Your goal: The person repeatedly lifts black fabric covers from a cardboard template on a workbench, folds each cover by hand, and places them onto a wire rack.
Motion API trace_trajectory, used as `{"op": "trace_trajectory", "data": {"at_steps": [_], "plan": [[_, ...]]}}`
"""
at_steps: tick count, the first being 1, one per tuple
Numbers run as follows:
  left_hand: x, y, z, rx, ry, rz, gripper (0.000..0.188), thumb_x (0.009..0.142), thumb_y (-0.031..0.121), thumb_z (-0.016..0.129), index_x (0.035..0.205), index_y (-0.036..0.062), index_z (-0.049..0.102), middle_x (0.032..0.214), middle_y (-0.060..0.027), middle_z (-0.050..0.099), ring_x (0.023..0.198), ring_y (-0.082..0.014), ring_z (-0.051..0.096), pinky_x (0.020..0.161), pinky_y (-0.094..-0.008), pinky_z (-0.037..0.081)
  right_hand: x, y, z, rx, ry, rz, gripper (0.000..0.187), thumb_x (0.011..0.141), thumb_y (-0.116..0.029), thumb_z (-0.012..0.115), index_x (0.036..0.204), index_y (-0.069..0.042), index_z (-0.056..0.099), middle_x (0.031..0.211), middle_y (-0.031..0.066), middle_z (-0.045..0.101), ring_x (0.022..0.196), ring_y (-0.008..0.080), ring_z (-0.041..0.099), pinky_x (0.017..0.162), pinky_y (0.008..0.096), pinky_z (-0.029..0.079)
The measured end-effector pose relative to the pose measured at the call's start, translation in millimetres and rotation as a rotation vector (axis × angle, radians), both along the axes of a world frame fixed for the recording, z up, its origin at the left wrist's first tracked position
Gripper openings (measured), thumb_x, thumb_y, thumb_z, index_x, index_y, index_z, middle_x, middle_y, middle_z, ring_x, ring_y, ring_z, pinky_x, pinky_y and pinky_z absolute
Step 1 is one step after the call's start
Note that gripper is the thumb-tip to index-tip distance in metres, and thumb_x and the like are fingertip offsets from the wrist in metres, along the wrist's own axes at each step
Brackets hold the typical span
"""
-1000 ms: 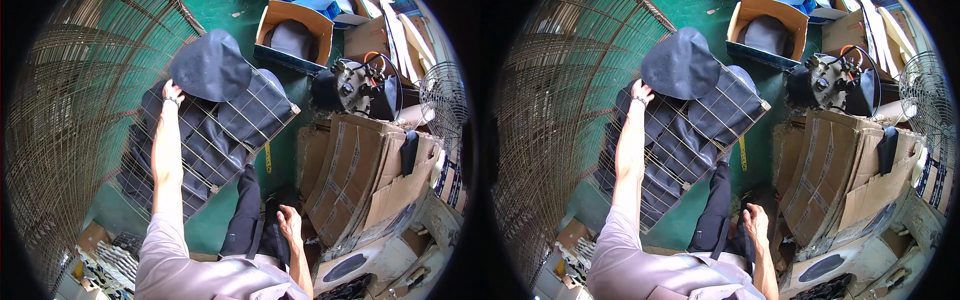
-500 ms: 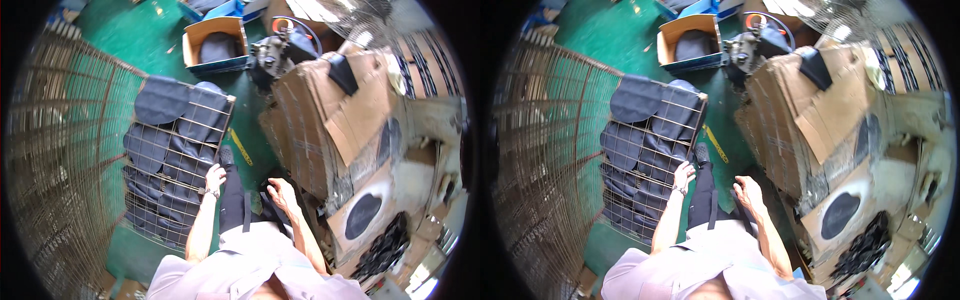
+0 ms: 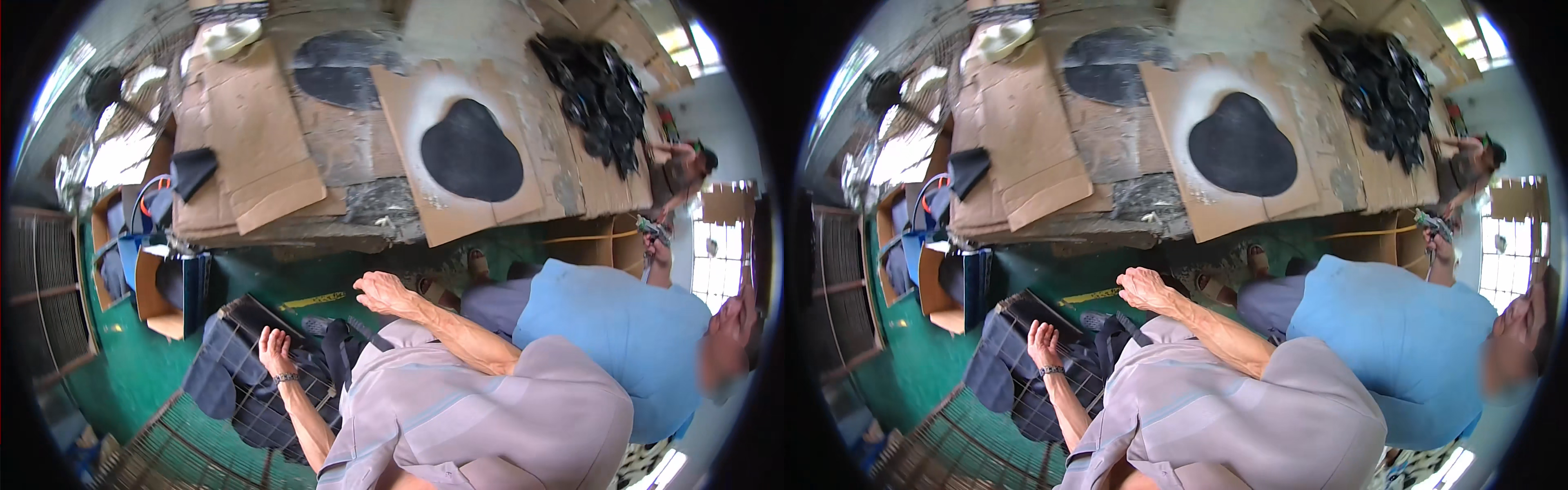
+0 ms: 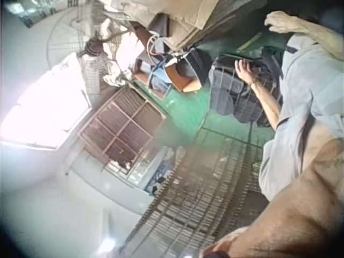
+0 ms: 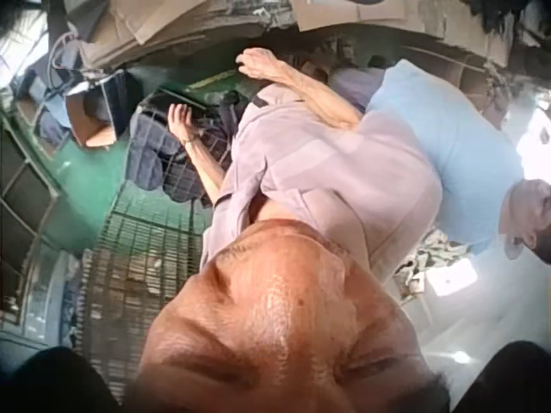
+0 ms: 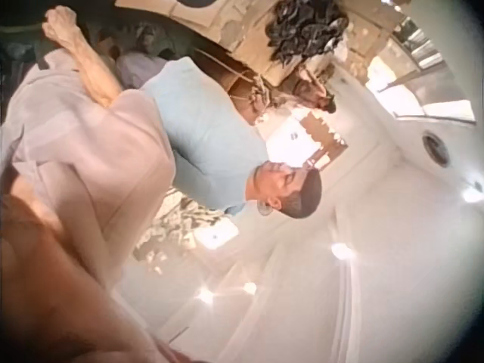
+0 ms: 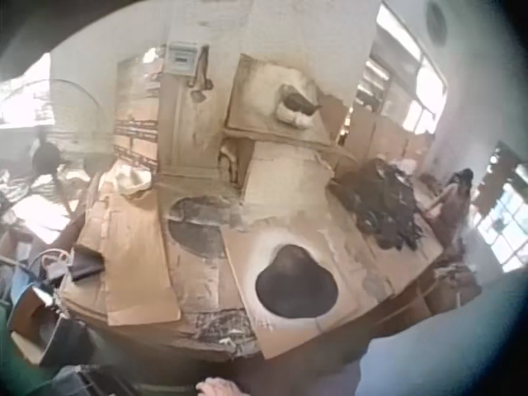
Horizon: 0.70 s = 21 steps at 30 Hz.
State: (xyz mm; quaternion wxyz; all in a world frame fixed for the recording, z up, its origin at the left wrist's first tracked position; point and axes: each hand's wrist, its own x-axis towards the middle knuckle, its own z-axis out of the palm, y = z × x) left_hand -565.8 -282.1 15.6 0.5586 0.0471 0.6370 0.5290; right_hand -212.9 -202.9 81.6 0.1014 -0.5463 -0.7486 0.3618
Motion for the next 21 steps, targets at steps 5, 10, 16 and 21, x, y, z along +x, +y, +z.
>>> {"op": "trace_trajectory", "data": {"at_steps": [5,10,16,21], "plan": [[68.9,69.6,30.6,0.034,0.066,-0.229,0.041,0.098,0.013,0.066,0.137,0.0033,0.059,0.112,-0.0114,0.071,0.101,-0.0225,0.071,0.092,-0.0389,0.061,65.1,11.0,-7.1,0.038,0.017,-0.235,0.026,0.087,-0.024,0.071,0.104,-0.005,0.071,0.093,0.0199,0.069,0.090,0.0392,0.069,0.080,0.0486,0.057],[178.4,127.6,48.6,0.026,-0.007,-0.480,0.039,0.098,0.012,0.067,0.135,-0.0013,0.059,0.114,-0.0137,0.069,0.103,-0.0239,0.070,0.095,-0.0392,0.059,138.2,29.8,-2.5,-0.013,-0.058,-0.509,0.025,0.090,-0.024,0.070,0.106,-0.005,0.073,0.096,0.0174,0.070,0.092,0.0375,0.069,0.082,0.0473,0.056],[291.8,163.8,51.8,-0.006,-0.085,-0.724,0.035,0.099,0.010,0.067,0.131,0.0001,0.062,0.110,-0.0095,0.071,0.098,-0.0184,0.071,0.089,-0.0318,0.059,188.8,41.0,0.8,-0.040,-0.043,-0.615,0.026,0.091,-0.023,0.069,0.109,-0.005,0.073,0.100,0.0182,0.070,0.097,0.0387,0.068,0.084,0.0479,0.055],[358.9,183.7,49.4,0.017,-0.104,-0.906,0.033,0.101,0.009,0.063,0.132,-0.0012,0.061,0.109,-0.0082,0.069,0.100,-0.0181,0.069,0.091,-0.0306,0.058,228.0,65.6,-5.5,0.071,-0.134,-0.766,0.024,0.090,-0.020,0.070,0.108,-0.003,0.070,0.101,0.0172,0.068,0.098,0.0381,0.066,0.085,0.0485,0.054]]}}
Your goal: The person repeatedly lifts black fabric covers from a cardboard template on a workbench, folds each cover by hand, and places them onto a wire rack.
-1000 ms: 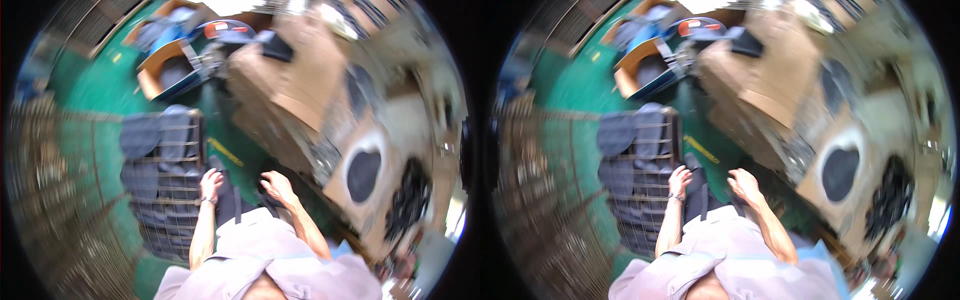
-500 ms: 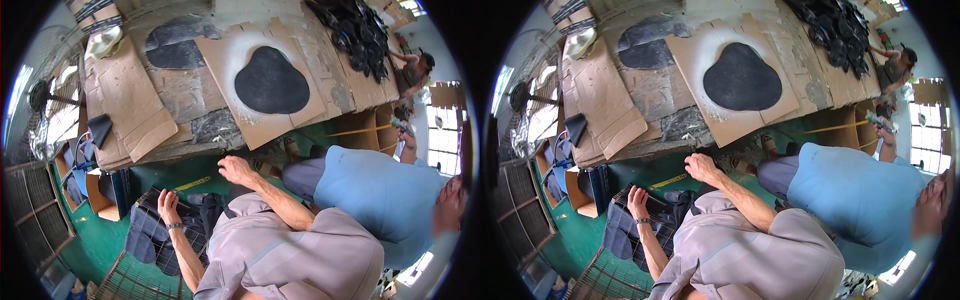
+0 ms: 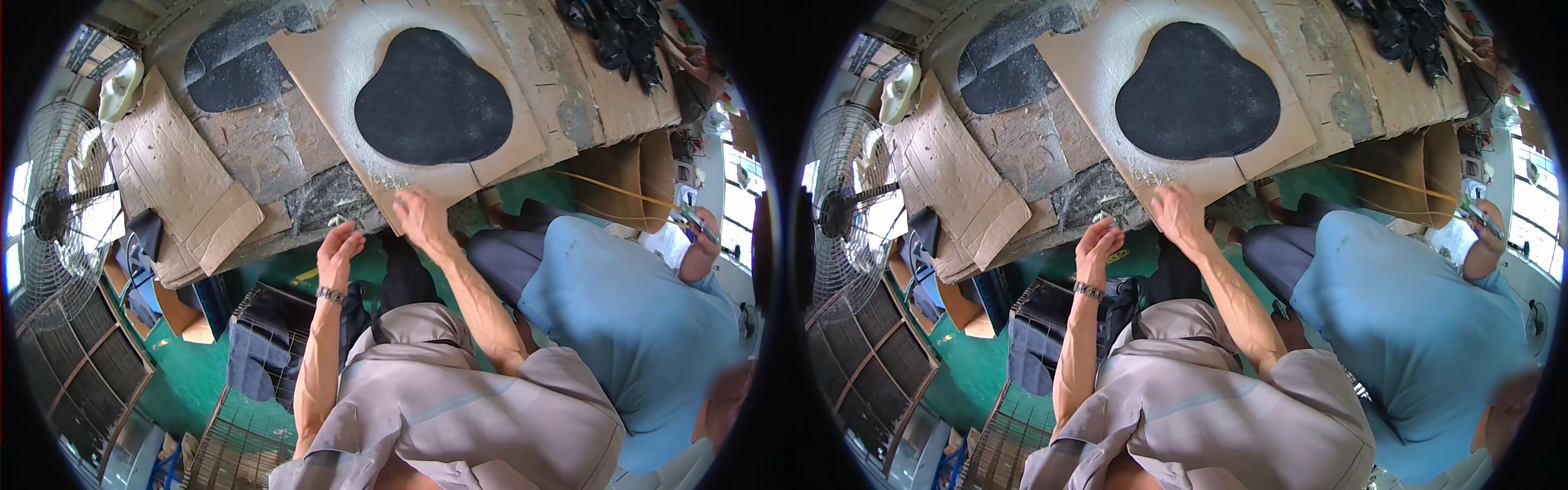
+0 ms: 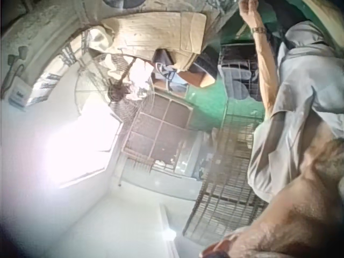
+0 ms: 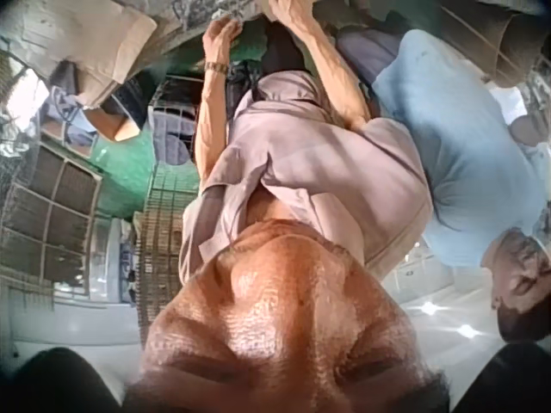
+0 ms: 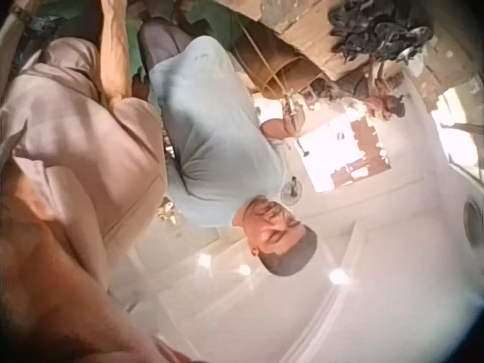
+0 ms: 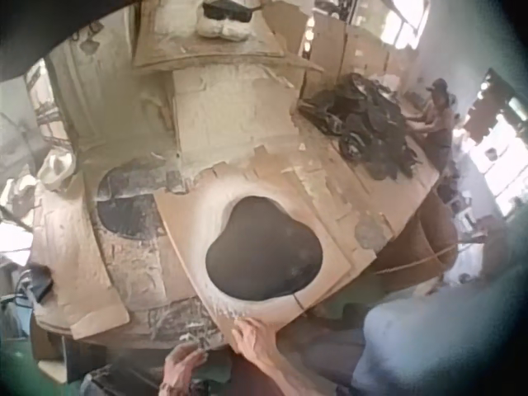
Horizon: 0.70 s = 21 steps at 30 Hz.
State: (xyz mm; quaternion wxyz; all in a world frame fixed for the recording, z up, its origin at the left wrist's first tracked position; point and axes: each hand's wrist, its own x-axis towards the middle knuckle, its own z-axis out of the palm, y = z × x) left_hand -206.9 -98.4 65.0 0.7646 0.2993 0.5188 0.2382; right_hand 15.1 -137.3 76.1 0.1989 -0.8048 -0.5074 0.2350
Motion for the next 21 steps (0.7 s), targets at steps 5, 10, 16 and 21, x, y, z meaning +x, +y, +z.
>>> {"op": "trace_trajectory", "data": {"at_steps": [5,10,16,21], "plan": [[50.4,21.7,-4.7,0.037,-0.002,-0.083,0.033,0.099,0.005,0.060,0.131,-0.0016,0.061,0.109,-0.0071,0.068,0.102,-0.0166,0.068,0.094,-0.0299,0.055,63.9,62.4,-19.5,0.239,-0.300,-0.098,0.029,0.084,-0.019,0.079,0.109,-0.008,0.069,0.101,0.0111,0.064,0.097,0.0326,0.061,0.083,0.0448,0.050],[91.5,45.5,-23.5,0.219,0.038,-0.230,0.040,0.091,-0.002,0.055,0.131,-0.0029,0.061,0.111,-0.0078,0.068,0.105,-0.0165,0.066,0.096,-0.0304,0.053,86.3,87.3,-46.4,0.092,-0.348,0.045,0.021,0.085,-0.018,0.078,0.103,-0.009,0.071,0.098,0.0076,0.066,0.097,0.0287,0.062,0.080,0.0432,0.050],[152.5,81.5,-16.6,0.632,0.267,-0.474,0.041,0.079,-0.006,0.050,0.115,-0.0016,0.070,0.104,-0.0130,0.075,0.104,-0.0221,0.071,0.092,-0.0339,0.055,102.2,97.2,-52.2,0.081,-0.351,0.141,0.015,0.086,-0.020,0.076,0.094,-0.009,0.070,0.096,0.0056,0.067,0.095,0.0275,0.063,0.077,0.0440,0.050],[144.4,82.3,-7.7,0.472,0.257,-0.435,0.035,0.081,-0.007,0.052,0.110,-0.0024,0.070,0.102,-0.0120,0.075,0.102,-0.0209,0.072,0.092,-0.0329,0.055,96.1,92.5,-34.3,0.062,-0.343,0.183,0.027,0.082,-0.025,0.081,0.099,-0.010,0.067,0.097,0.0074,0.066,0.094,0.0281,0.062,0.076,0.0446,0.049]]}}
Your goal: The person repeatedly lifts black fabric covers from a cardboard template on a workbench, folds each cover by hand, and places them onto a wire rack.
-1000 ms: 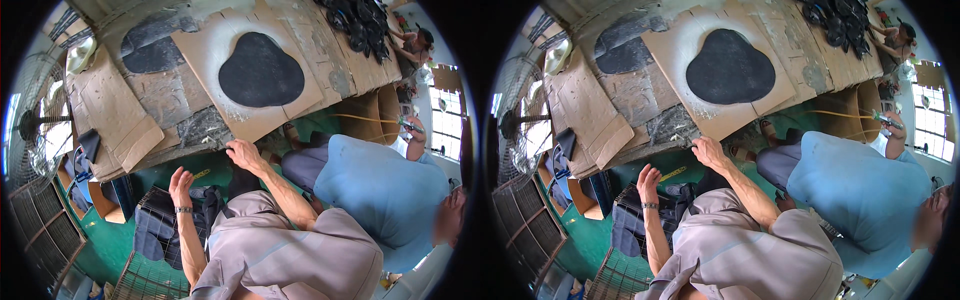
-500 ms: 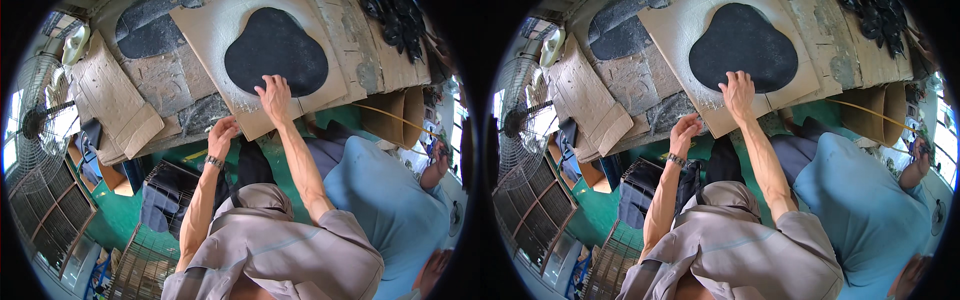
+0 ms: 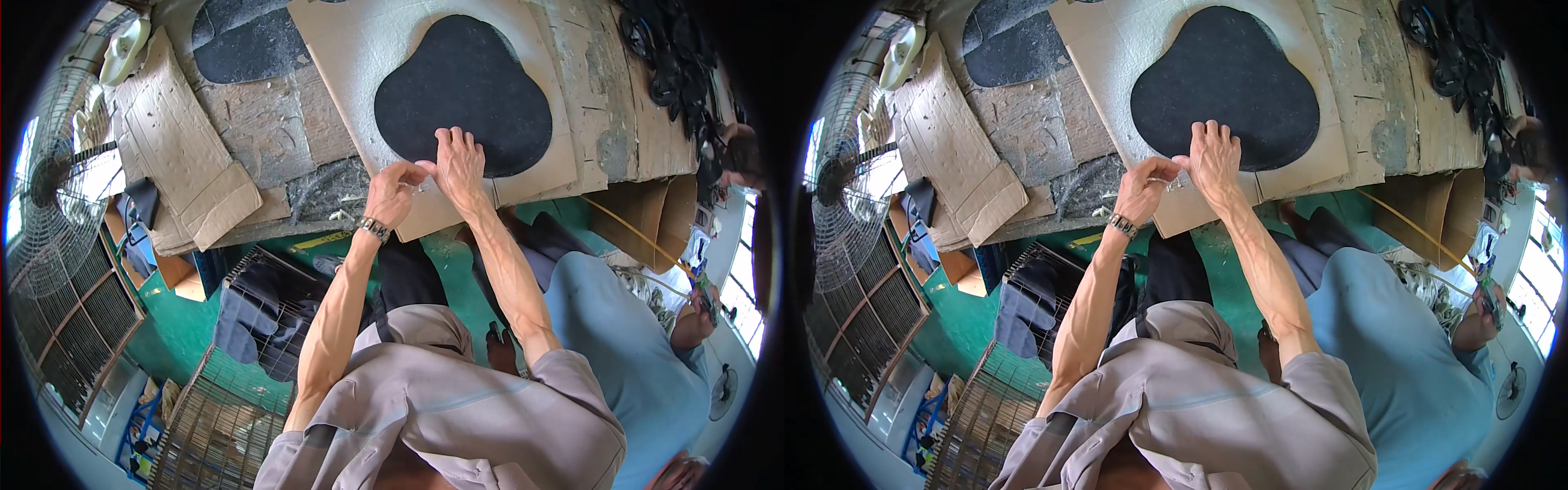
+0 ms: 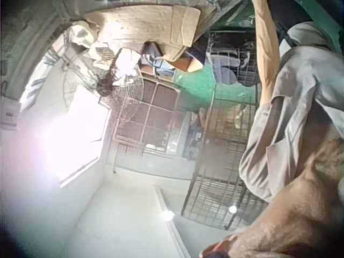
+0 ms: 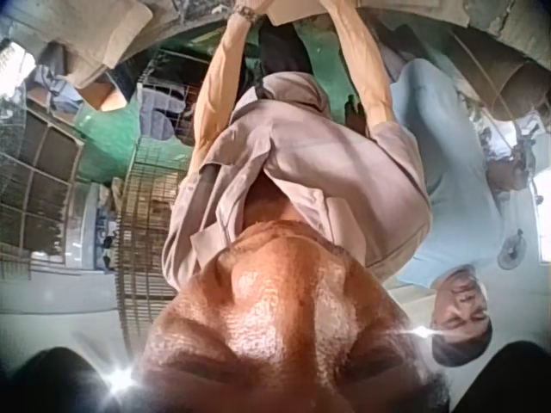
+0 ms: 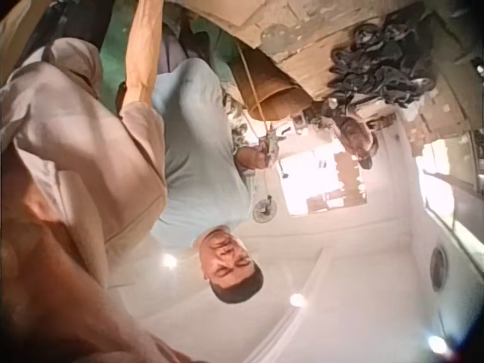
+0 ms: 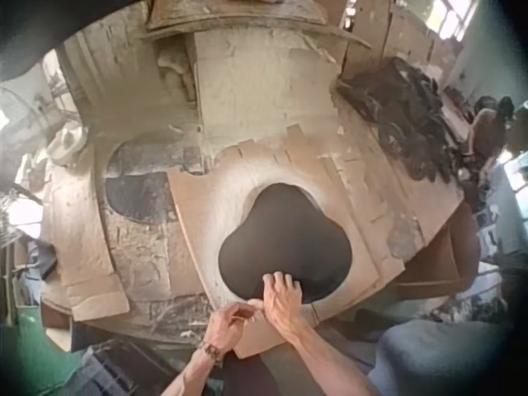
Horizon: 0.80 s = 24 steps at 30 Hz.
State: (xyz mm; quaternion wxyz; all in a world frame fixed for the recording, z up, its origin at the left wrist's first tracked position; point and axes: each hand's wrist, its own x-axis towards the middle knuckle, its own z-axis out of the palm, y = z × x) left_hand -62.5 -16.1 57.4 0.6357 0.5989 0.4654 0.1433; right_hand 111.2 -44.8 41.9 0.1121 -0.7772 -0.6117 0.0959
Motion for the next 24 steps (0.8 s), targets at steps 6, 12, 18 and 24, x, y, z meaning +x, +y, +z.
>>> {"op": "trace_trajectory", "data": {"at_steps": [6,12,18,24], "plan": [[-18.3,-9.1,-9.8,-0.060,0.042,0.100,0.034,0.081,-0.009,0.052,0.109,-0.0024,0.070,0.103,-0.0114,0.075,0.100,-0.0201,0.071,0.092,-0.0323,0.055,9.6,6.9,-2.4,-0.076,-0.032,-0.020,0.039,0.076,-0.033,0.085,0.103,-0.012,0.067,0.098,0.0053,0.066,0.094,0.0295,0.064,0.077,0.0450,0.051],[19.8,9.7,-10.5,0.257,0.009,-0.047,0.046,0.075,-0.011,0.046,0.113,-0.0015,0.071,0.107,-0.0167,0.072,0.104,-0.0292,0.071,0.094,-0.0367,0.055,31.9,29.0,14.6,-0.289,0.177,-0.006,0.029,0.077,-0.029,0.085,0.098,-0.010,0.080,0.093,0.0122,0.076,0.091,0.0323,0.073,0.079,0.0431,0.058],[42.7,13.3,-52.8,0.025,0.044,0.091,0.060,0.076,-0.007,0.047,0.135,0.0032,0.059,0.115,-0.0168,0.071,0.099,-0.0279,0.069,0.091,-0.0386,0.056,49.9,65.3,38.9,-0.291,0.026,0.013,0.020,0.081,-0.027,0.081,0.093,-0.011,0.081,0.085,0.0169,0.075,0.084,0.0355,0.074,0.078,0.0447,0.059],[43.2,37.8,-52.1,-0.551,-0.150,0.343,0.083,0.068,-0.007,0.049,0.149,0.0084,0.047,0.115,-0.0079,0.071,0.091,-0.0155,0.064,0.077,-0.0306,0.054,110.8,146.9,69.5,-0.168,-0.207,0.069,0.021,0.081,-0.027,0.079,0.091,-0.008,0.078,0.087,0.0226,0.074,0.085,0.0411,0.073,0.074,0.0502,0.058]]}}
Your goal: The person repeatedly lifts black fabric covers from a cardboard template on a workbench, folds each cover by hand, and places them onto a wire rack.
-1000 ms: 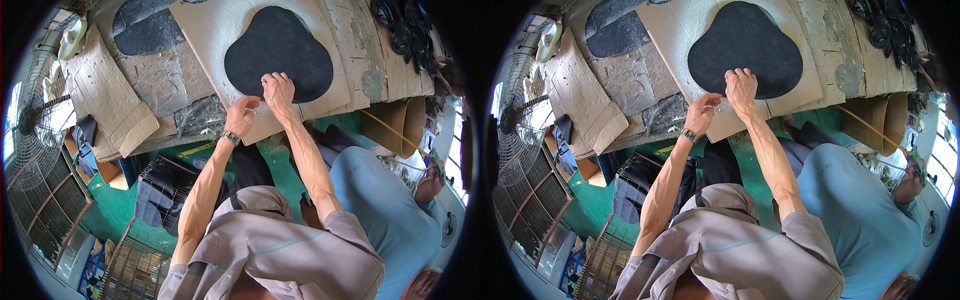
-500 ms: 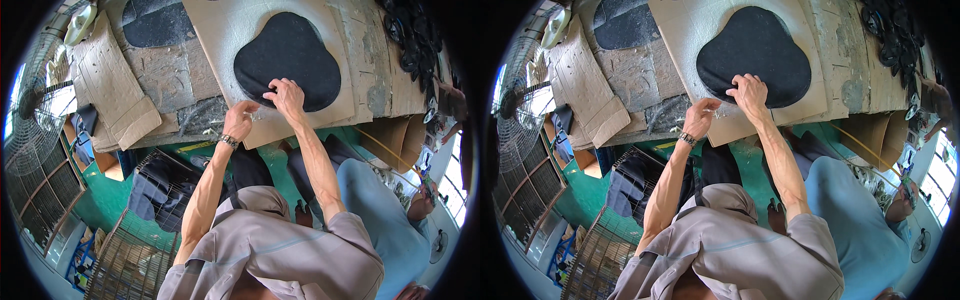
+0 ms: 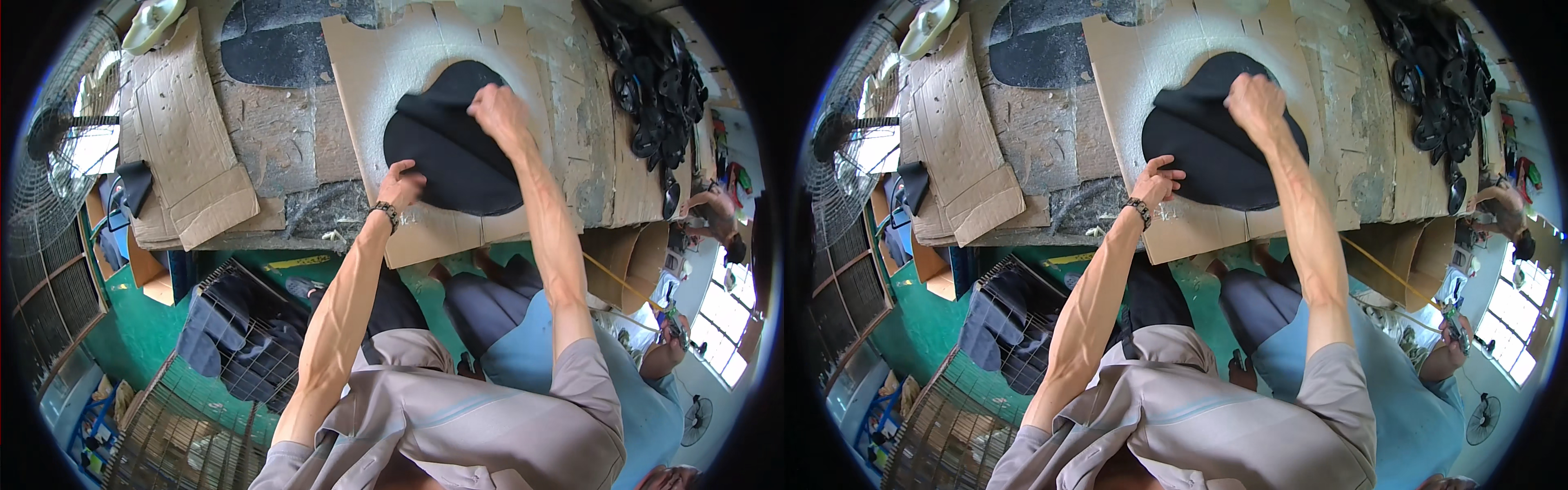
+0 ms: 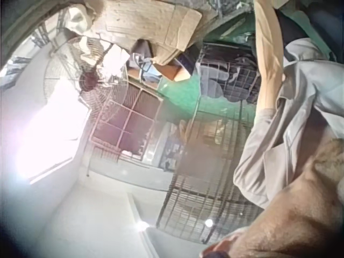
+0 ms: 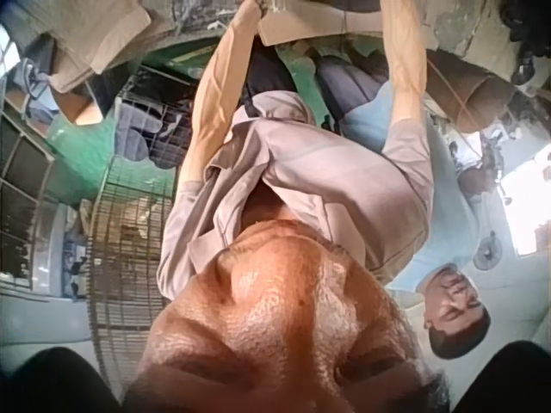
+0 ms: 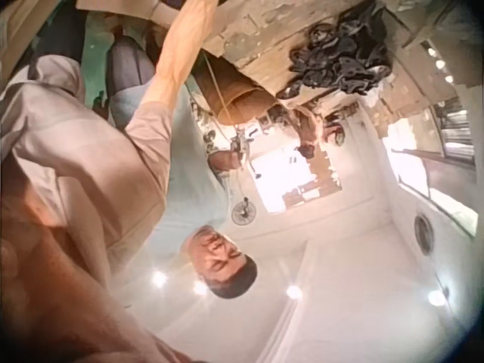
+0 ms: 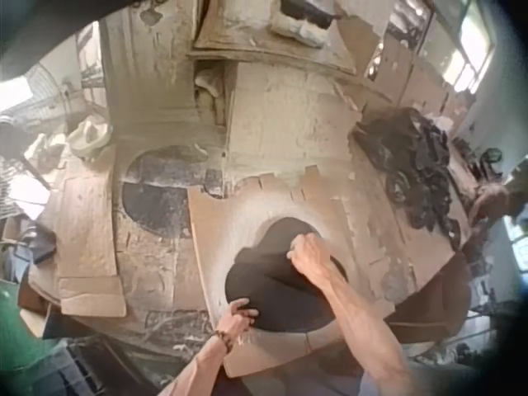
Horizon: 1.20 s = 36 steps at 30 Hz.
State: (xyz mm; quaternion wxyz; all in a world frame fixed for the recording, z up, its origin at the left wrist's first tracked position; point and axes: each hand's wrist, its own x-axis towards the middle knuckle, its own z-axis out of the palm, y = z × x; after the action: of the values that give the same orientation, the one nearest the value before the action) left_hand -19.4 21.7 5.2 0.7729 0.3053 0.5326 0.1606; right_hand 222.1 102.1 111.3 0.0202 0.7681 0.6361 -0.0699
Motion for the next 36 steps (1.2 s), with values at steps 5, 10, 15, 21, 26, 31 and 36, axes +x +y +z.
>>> {"op": "trace_trajectory", "data": {"at_steps": [5,10,15,21,26,31,36], "plan": [[-11.5,11.7,6.0,-0.132,-0.028,0.012,0.068,0.075,-0.001,0.051,0.143,0.0104,0.051,0.112,-0.0061,0.072,0.090,-0.0158,0.064,0.075,-0.0311,0.052,-17.2,46.1,124.6,0.512,-0.287,0.244,0.018,0.085,-0.024,0.075,0.081,-0.007,0.075,0.070,0.0157,0.069,0.068,0.0360,0.069,0.063,0.0477,0.053],[-54.8,16.3,41.0,-0.148,-0.416,0.060,0.049,0.099,0.039,0.064,0.135,0.0062,0.057,0.114,-0.0062,0.072,0.093,-0.0166,0.067,0.083,-0.0375,0.051,-142.4,2.7,228.6,0.656,-0.254,0.391,0.012,0.087,-0.021,0.074,0.092,-0.010,0.074,0.081,0.0098,0.069,0.082,0.0293,0.066,0.074,0.0417,0.050],[-147.9,-18.2,169.2,0.084,-1.231,0.492,0.101,0.089,0.085,0.040,0.145,0.0009,0.051,0.145,-0.0171,0.055,0.140,-0.0305,0.047,0.115,-0.0485,0.039,-268.9,-71.9,235.8,0.648,-0.092,0.586,0.011,0.082,-0.017,0.075,0.083,-0.009,0.067,0.076,0.0037,0.057,0.079,0.0235,0.059,0.067,0.0397,0.044],[-334.5,-144.3,172.7,0.110,-0.842,1.258,0.025,0.089,0.002,0.064,0.113,-0.0016,0.066,0.113,-0.0117,0.072,0.108,-0.0249,0.069,0.099,-0.0425,0.055,-439.6,-174.9,167.8,0.380,0.292,0.804,0.024,0.078,-0.019,0.080,0.097,-0.009,0.071,0.084,0.0042,0.061,0.086,0.0243,0.059,0.076,0.0394,0.045],[-452.2,-297.6,120.6,0.074,-0.703,1.784,0.021,0.082,0.004,0.062,0.101,-0.0015,0.068,0.105,-0.0124,0.073,0.100,-0.0271,0.070,0.097,-0.0432,0.054,-568.5,-281.4,109.8,-0.010,0.630,0.926,0.029,0.080,-0.019,0.080,0.106,-0.010,0.071,0.096,0.0067,0.069,0.097,0.0270,0.063,0.083,0.0411,0.049],[-530.7,-400.9,87.2,-0.019,-0.523,2.183,0.004,0.077,0.008,0.060,0.079,0.0059,0.063,0.087,-0.0082,0.067,0.085,-0.0271,0.067,0.087,-0.0427,0.055,-668.6,-369.6,50.4,-0.286,0.773,1.049,0.036,0.084,-0.020,0.079,0.116,-0.006,0.070,0.112,0.0124,0.068,0.109,0.0326,0.062,0.095,0.0430,0.051],[-647.1,-495.1,58.3,0.145,-0.455,2.478,0.031,0.072,0.009,0.059,0.101,-0.0027,0.061,0.103,-0.0155,0.067,0.097,-0.0349,0.068,0.092,-0.0500,0.056,-751.6,-422.8,37.1,-0.421,0.816,1.165,0.041,0.088,-0.013,0.075,0.127,-0.005,0.066,0.136,0.0179,0.058,0.125,0.0359,0.057,0.106,0.0437,0.048]]}}
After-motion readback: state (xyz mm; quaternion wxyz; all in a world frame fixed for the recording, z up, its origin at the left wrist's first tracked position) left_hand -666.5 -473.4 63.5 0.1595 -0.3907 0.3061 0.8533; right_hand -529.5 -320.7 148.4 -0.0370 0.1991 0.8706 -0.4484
